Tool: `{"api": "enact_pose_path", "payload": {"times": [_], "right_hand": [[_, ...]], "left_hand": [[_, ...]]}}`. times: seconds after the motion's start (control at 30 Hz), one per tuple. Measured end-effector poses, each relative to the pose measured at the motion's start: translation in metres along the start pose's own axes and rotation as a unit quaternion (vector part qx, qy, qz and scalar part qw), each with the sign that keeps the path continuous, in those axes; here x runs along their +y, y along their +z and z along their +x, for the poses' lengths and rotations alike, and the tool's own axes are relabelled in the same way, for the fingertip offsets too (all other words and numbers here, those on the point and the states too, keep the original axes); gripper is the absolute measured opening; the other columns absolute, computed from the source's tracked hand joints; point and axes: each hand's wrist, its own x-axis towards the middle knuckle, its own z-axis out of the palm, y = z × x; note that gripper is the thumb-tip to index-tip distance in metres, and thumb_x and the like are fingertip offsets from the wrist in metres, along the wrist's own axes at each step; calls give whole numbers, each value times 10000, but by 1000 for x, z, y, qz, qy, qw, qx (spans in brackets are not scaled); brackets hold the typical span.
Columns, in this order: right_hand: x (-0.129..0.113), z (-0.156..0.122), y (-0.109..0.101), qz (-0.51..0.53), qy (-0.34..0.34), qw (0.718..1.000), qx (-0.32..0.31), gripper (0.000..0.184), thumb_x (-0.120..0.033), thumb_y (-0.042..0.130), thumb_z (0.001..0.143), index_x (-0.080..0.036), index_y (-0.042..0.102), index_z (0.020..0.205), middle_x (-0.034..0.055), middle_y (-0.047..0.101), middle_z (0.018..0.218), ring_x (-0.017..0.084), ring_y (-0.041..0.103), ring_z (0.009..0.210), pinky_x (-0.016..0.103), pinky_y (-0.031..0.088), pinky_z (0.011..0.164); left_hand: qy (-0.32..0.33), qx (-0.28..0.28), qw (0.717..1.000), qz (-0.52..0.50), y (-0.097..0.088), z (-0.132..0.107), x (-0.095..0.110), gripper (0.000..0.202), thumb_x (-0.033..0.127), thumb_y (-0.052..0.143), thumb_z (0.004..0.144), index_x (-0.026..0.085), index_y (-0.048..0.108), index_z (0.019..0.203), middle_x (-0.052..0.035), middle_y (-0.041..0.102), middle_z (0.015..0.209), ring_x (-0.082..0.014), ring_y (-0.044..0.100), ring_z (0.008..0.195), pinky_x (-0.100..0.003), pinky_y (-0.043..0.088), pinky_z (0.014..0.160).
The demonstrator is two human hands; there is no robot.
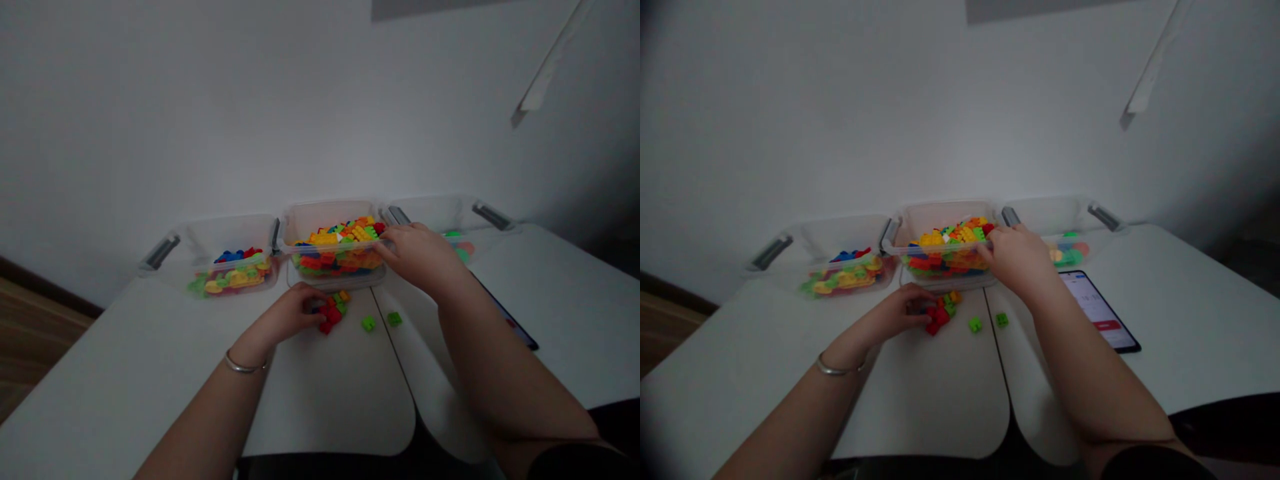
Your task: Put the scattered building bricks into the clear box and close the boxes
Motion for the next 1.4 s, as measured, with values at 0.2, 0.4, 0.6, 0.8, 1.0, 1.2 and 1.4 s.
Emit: {"api": "enact_pose_path", "payload": {"times": [0.2,0.4,0.6,0.8,1.0,1.2,1.4], "right_hand": [[-7,-11,-9,-17,49,997,55,341,-432,543,951,-152,678,1090,157,727,1064,314,666,958,394,500,734],[-14,-16,-19,66,8,994,89,233,-392,578,930,-190,689,962,115,724,965,298,644,941,399,486,761],[-29,-15,-8,215,-123,968,43,138,-251,656,884,-192,693,1003,83,735,1041,262,649,1015,406,488,899],[-47,-7,20,306,-212,928,-34,290,-109,639,864,-193,681,1139,89,713,1185,231,623,1155,408,462,1016],[-52,-6,31,340,-206,917,-47,253,-65,605,862,-180,684,1074,89,714,1121,212,641,1067,374,488,950],[-52,-7,27,323,-187,925,-75,199,-96,630,859,-194,674,1027,66,724,1043,207,665,987,339,491,870],[-49,-7,26,338,-168,921,-100,127,-127,710,808,-197,657,899,47,725,940,192,679,879,297,486,761]], "left_hand": [[39,-23,994,103,-1,1,4,218,193,756,717,236,795,927,-85,714,920,-239,646,838,-372,526,824],[33,-14,989,144,4,3,4,222,178,751,704,246,784,913,-71,738,914,-237,657,812,-334,516,759],[-22,63,998,-13,12,7,9,181,263,763,724,211,756,897,-52,735,801,-188,639,676,-295,503,634],[-72,81,964,-243,13,14,24,295,290,806,656,166,669,887,-36,744,844,-166,687,743,-286,534,684],[-99,70,937,-327,14,16,31,373,275,873,585,162,649,861,-13,735,796,-143,679,712,-260,530,670],[-100,58,930,-348,15,14,31,343,189,861,607,150,661,883,-28,753,851,-145,706,766,-258,547,726],[-115,25,921,-372,13,12,27,473,186,888,584,167,623,975,-27,757,852,-157,720,764,-278,555,741]]}}
